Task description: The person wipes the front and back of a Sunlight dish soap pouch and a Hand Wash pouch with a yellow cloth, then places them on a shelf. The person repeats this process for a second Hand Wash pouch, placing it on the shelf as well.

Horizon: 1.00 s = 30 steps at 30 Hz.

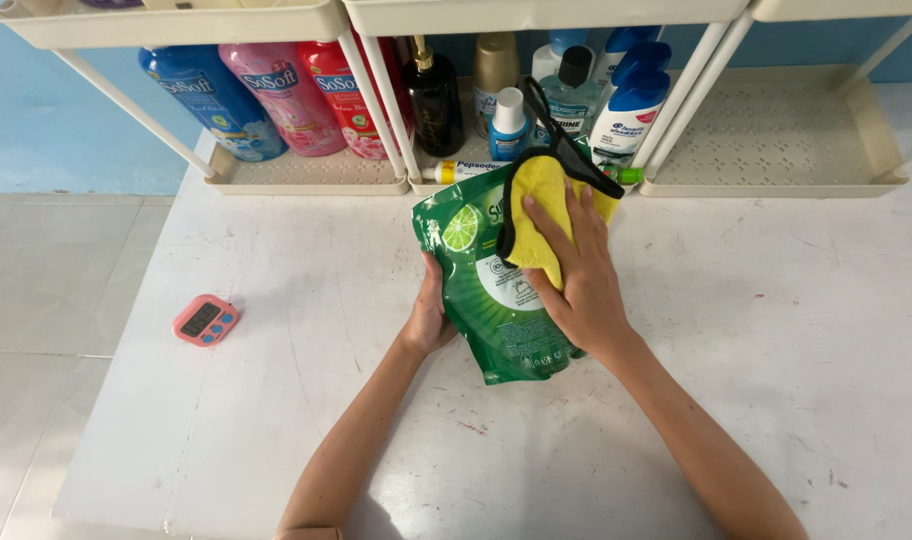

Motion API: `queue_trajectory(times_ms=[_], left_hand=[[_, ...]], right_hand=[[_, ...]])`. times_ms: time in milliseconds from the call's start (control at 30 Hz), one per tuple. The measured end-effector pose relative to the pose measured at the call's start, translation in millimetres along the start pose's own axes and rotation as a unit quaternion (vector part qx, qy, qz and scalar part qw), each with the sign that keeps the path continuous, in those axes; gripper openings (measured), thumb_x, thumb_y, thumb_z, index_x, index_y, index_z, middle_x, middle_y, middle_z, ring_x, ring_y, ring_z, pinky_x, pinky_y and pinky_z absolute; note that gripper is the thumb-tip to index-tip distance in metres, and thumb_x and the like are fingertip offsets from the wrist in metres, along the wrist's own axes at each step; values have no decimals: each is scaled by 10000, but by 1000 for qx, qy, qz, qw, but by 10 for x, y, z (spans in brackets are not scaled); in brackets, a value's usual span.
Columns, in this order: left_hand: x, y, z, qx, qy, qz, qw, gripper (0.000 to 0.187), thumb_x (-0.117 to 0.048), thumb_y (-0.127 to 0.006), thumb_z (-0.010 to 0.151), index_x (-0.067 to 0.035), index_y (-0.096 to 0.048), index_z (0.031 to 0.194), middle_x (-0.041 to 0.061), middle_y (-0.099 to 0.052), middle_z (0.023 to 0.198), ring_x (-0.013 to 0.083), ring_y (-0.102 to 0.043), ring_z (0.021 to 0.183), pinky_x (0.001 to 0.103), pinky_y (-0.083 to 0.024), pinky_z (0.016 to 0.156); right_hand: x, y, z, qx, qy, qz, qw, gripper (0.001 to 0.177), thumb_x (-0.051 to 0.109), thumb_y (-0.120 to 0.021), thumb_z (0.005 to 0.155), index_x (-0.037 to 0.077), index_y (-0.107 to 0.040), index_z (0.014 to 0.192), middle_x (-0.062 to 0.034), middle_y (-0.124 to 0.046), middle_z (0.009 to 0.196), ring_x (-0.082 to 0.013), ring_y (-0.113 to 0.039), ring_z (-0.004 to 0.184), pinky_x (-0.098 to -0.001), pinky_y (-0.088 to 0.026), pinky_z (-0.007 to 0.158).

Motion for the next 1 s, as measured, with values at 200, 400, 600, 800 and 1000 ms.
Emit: queue_trajectory(times_ms=[200,400,600,800,1000], left_hand=[[-20,-6,104,-20,-12,-28,999,889,-729,-301,952,-106,-259,1587,161,-432,1563,315,-481,1408,511,-444,1147],[-18,-111,88,-16,-3,-88,996,910,-741,-274,975,-70,-311,1588,156,-448,1569,311,-486,1410,494,-436,1161],[105,12,8,-17,-18,-37,999,887,-728,-299,976,-95,-290,1597,157,-446,1568,306,-484,1417,487,-437,1172],[310,270,119,16,17,-187,982,786,-654,-241,1056,-127,-249,1640,146,-393,1629,304,-441,1461,473,-428,1191],[214,125,16,45,-13,-17,999,850,-710,-251,1001,-150,-198,1639,139,-325,1652,311,-385,1498,507,-380,1216]], right_hand=[[-66,9,-649,51,-60,78,994,695,128,-629,936,237,-387,1579,-223,-186,1702,-469,-176,1558,-541,-331,1190],[-193,33,-1044,3,-96,205,974,597,112,-604,947,202,-502,1529,-172,-386,1674,-381,-346,1586,-449,-446,1174],[-67,-84,-576,-18,-14,51,998,692,141,-721,924,214,-463,1562,-235,-278,1694,-428,-222,1589,-586,-254,1266],[625,-440,-320,14,136,-108,985,896,221,-821,824,382,-370,1582,-198,-237,1682,-432,-228,1560,-639,-250,1260],[413,-282,239,-34,63,-116,991,948,284,-850,811,377,-338,1604,-191,-230,1693,-431,-235,1569,-654,-254,1257]])
Point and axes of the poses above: each hand's wrist, its own z-axis towards the middle knuckle, its own y-axis out of the back of the hand, x = y × z, the point moved 4 cm from there along z, towards the middle knuckle
